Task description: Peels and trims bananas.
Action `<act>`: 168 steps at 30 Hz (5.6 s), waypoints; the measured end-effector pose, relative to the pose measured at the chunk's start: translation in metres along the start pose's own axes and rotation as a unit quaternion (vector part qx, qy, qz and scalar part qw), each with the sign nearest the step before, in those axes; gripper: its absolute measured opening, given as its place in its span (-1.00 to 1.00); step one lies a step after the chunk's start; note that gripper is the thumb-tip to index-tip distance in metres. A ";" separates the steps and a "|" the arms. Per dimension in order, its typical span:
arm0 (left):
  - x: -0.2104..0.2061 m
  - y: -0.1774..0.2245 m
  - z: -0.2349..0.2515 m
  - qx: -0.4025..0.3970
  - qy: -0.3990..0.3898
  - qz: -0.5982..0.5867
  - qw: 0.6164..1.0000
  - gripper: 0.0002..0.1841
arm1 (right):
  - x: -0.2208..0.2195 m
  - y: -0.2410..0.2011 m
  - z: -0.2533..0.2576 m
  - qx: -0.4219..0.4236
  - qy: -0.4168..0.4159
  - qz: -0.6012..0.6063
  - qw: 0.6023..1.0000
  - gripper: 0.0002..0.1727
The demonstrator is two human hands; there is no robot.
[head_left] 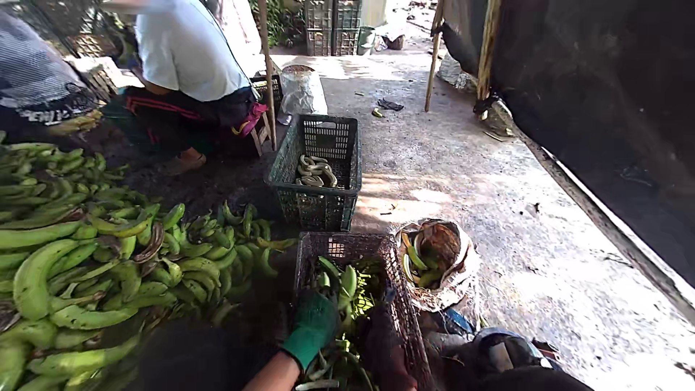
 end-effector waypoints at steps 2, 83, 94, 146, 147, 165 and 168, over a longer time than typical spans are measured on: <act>0.004 0.005 -0.023 -0.025 0.060 -0.073 0.995 -0.22 | -0.022 0.008 -0.009 -0.032 0.077 0.027 0.996 -0.55; 0.033 -0.005 -0.010 -0.057 0.219 -0.748 0.624 -0.70 | -0.013 -0.036 -0.015 0.357 0.099 -0.297 0.880 -0.51; 0.024 0.001 0.012 -0.001 0.425 -0.732 0.533 -0.46 | -0.029 -0.009 -0.018 0.267 0.055 -0.267 0.924 -0.46; 0.000 -0.009 0.003 0.107 0.079 -0.839 0.527 -0.68 | -0.024 -0.016 0.028 0.117 -0.010 -0.307 0.945 -0.49; -0.004 -0.009 0.004 0.097 0.057 -0.857 0.503 -0.65 | -0.022 -0.014 0.031 0.091 -0.002 -0.288 0.953 -0.51; 0.061 0.025 0.006 -0.011 0.001 -0.837 0.547 -0.64 | 0.022 -0.049 0.016 0.353 0.197 -0.213 0.889 -0.60; 0.058 0.022 -0.008 -0.010 0.009 -0.844 0.537 -0.61 | 0.034 -0.040 0.036 0.240 0.130 0.025 0.962 -0.51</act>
Point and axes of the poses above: each hand's wrist, its own z-axis towards the middle knuckle, its own x-axis out of the back of the hand, y = z × x, the point moved 1 cm from there along z, towards the middle knuckle, and after that the axes turned 8 degrees about -z, right-handed, at the moved point
